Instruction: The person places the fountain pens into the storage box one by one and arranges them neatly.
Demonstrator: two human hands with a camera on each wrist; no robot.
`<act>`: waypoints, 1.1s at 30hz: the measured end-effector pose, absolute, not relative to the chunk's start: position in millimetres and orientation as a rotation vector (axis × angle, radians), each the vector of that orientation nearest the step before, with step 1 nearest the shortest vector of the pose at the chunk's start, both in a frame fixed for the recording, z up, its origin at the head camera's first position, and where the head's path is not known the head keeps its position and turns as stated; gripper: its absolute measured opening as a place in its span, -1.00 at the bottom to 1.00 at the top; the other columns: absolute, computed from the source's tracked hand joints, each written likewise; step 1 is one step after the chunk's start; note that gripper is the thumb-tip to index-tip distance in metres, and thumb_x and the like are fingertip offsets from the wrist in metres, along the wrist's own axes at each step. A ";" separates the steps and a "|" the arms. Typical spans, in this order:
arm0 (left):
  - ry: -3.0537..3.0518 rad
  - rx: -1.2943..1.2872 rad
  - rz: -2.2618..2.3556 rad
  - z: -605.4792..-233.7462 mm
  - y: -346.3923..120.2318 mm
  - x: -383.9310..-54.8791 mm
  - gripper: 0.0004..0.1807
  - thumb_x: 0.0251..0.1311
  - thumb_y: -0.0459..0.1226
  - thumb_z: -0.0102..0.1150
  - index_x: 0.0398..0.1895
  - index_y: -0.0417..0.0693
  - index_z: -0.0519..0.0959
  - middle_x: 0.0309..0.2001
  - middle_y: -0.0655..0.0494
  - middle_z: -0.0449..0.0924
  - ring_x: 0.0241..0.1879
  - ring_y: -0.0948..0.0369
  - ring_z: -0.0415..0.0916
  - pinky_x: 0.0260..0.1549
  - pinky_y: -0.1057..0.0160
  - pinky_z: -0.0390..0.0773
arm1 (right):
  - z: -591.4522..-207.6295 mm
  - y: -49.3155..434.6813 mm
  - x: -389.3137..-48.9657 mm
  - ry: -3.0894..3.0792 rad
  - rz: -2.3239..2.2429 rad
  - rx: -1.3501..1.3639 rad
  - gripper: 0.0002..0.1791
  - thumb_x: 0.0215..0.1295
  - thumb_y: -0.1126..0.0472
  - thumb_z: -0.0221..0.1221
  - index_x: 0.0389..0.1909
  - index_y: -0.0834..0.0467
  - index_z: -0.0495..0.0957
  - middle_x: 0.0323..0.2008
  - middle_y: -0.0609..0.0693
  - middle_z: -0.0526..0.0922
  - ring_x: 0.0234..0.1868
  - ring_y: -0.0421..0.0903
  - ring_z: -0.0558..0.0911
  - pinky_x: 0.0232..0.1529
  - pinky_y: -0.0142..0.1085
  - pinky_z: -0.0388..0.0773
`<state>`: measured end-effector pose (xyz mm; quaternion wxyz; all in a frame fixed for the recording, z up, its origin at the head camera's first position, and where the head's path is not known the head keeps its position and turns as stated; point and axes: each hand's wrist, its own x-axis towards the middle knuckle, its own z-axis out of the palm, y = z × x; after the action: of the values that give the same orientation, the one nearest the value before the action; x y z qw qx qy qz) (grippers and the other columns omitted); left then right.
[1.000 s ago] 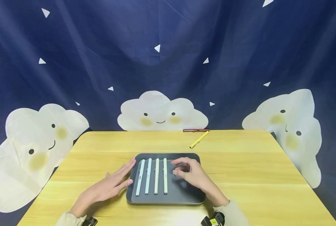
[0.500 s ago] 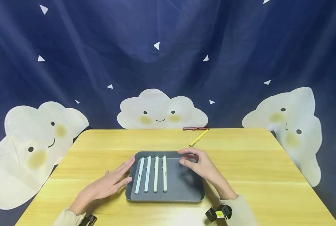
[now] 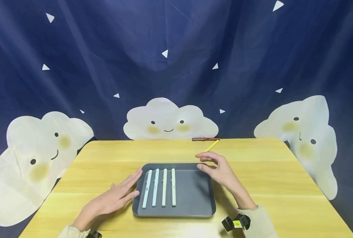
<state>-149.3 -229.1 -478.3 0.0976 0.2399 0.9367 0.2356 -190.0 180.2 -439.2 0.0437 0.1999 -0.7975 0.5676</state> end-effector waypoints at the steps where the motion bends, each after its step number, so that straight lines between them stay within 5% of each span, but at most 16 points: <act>1: 2.771 0.706 0.698 -478.6 -228.9 -148.6 -0.23 0.59 0.11 -0.14 0.69 0.18 -0.15 0.66 0.21 -0.22 0.56 -0.22 -0.06 0.11 -0.74 -0.23 | -439.4 181.3 -190.3 -2.428 1.729 0.612 -0.66 0.33 0.33 0.35 0.11 0.25 0.66 0.09 0.21 0.69 0.07 -0.09 0.68 0.07 -0.28 0.63; 16: 2.774 0.692 0.719 -483.4 -228.5 -140.4 -0.24 0.58 0.13 -0.15 0.69 0.22 -0.12 0.66 0.26 -0.19 0.56 -0.19 -0.03 0.10 -0.75 -0.23 | -453.9 205.7 -209.0 -2.339 1.678 0.575 -0.63 0.33 0.44 0.31 0.14 0.35 0.61 0.12 0.26 0.64 0.08 -0.36 0.59 0.09 -0.47 0.55; 33: 2.776 0.672 0.740 -479.7 -227.5 -145.4 -0.24 0.57 0.14 -0.15 0.69 0.24 -0.13 0.66 0.27 -0.18 0.55 -0.21 0.00 0.11 -0.74 -0.24 | -466.4 220.4 -235.2 -2.320 1.655 0.571 -0.62 0.35 0.45 0.28 0.18 0.37 0.58 0.21 0.30 0.57 0.19 -0.38 0.50 0.16 -0.51 0.47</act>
<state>-145.4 -227.5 -479.7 0.0956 0.2268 0.9366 0.2496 -235.2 220.4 -466.4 0.1173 0.1950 -0.7927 0.5656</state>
